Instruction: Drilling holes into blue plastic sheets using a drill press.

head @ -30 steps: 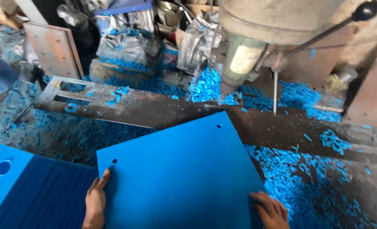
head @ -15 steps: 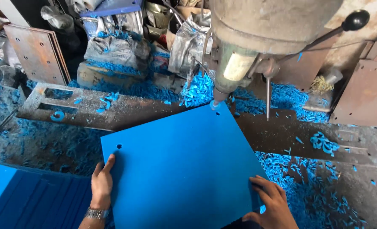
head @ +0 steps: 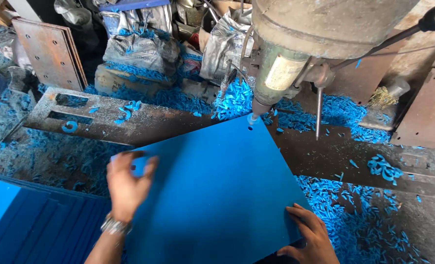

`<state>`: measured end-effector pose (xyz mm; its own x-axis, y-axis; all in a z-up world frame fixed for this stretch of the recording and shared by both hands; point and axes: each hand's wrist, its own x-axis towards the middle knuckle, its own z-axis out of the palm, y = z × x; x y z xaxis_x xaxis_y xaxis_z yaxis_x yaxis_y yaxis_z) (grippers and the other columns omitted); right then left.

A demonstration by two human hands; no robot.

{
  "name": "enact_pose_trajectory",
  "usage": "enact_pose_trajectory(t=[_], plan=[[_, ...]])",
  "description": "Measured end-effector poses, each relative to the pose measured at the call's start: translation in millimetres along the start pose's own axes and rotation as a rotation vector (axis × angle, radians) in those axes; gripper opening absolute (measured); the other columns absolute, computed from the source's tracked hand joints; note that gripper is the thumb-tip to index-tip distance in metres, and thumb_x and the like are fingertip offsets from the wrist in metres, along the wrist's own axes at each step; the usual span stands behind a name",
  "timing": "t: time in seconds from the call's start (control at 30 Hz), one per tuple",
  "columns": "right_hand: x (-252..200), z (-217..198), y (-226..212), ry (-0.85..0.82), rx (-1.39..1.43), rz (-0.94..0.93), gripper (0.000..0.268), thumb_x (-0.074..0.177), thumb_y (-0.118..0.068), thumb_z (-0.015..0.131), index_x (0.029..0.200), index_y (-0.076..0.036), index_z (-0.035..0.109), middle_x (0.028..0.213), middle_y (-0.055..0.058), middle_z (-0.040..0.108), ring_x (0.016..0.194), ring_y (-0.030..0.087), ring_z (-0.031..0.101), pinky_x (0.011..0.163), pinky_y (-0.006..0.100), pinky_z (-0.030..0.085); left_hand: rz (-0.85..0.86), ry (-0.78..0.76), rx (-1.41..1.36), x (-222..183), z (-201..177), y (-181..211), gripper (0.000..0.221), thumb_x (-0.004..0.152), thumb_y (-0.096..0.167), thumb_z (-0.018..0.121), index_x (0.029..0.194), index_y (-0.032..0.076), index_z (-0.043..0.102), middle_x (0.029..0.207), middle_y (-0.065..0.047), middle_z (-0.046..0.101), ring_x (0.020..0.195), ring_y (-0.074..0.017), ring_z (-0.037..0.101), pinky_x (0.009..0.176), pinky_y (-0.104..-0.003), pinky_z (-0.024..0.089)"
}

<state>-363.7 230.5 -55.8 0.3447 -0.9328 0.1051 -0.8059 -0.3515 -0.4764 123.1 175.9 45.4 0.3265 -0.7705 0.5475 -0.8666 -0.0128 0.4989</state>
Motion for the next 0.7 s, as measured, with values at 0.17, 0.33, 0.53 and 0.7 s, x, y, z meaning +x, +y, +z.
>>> enact_pose_trajectory(t=[0.17, 0.33, 0.53, 0.7], plan=[[-5.3, 11.1, 10.7, -0.009, -0.010, 0.013, 0.105, 0.041, -0.064, 0.108, 0.125, -0.012, 0.073, 0.146, 0.000, 0.060, 0.146, 0.024, 0.047, 0.119, 0.056, 0.033, 0.073, -0.203, -0.029, 31.7, 84.0, 50.6, 0.046, 0.097, 0.050, 0.066, 0.071, 0.011, 0.072, 0.073, -0.001, 0.064, 0.047, -0.0162, 0.048, 0.044, -0.036, 0.036], [-15.1, 24.3, 13.8, 0.158, -0.068, -0.118, 0.100, 0.054, -0.076, 0.087, 0.131, -0.014, 0.068, 0.156, 0.011, 0.047, 0.143, 0.031, 0.048, 0.117, 0.054, 0.037, 0.336, -0.391, 0.010, 45.4, 187.0, 71.7, 0.049, 0.094, 0.036, 0.056, 0.136, 0.009, 0.057, 0.132, -0.014, 0.050, 0.111, -0.0303, 0.050, 0.097, -0.049, 0.042], [-7.0, 15.4, 27.6, -0.052, -0.080, -0.079, 0.103, 0.057, -0.074, 0.095, 0.137, -0.017, 0.065, 0.152, 0.013, 0.046, 0.141, 0.034, 0.046, 0.115, 0.063, 0.033, 0.275, -0.491, 0.113, 44.4, 209.9, 87.8, 0.109, 0.083, 0.089, 0.043, 0.150, 0.003, 0.046, 0.134, -0.021, 0.051, 0.113, -0.0374, 0.050, 0.099, -0.052, 0.036], [75.2, -100.3, -17.2, 0.171, 0.063, 0.217, 0.069, 0.059, -0.023, 0.095, 0.123, -0.013, 0.072, 0.135, 0.011, 0.067, 0.121, 0.028, 0.067, 0.099, 0.045, 0.055, 0.294, -0.543, 0.106, 45.1, 209.7, 85.7, 0.126, 0.070, 0.099, 0.047, 0.150, 0.001, 0.045, 0.136, -0.022, 0.048, 0.116, -0.0379, 0.048, 0.102, -0.056, 0.036]])
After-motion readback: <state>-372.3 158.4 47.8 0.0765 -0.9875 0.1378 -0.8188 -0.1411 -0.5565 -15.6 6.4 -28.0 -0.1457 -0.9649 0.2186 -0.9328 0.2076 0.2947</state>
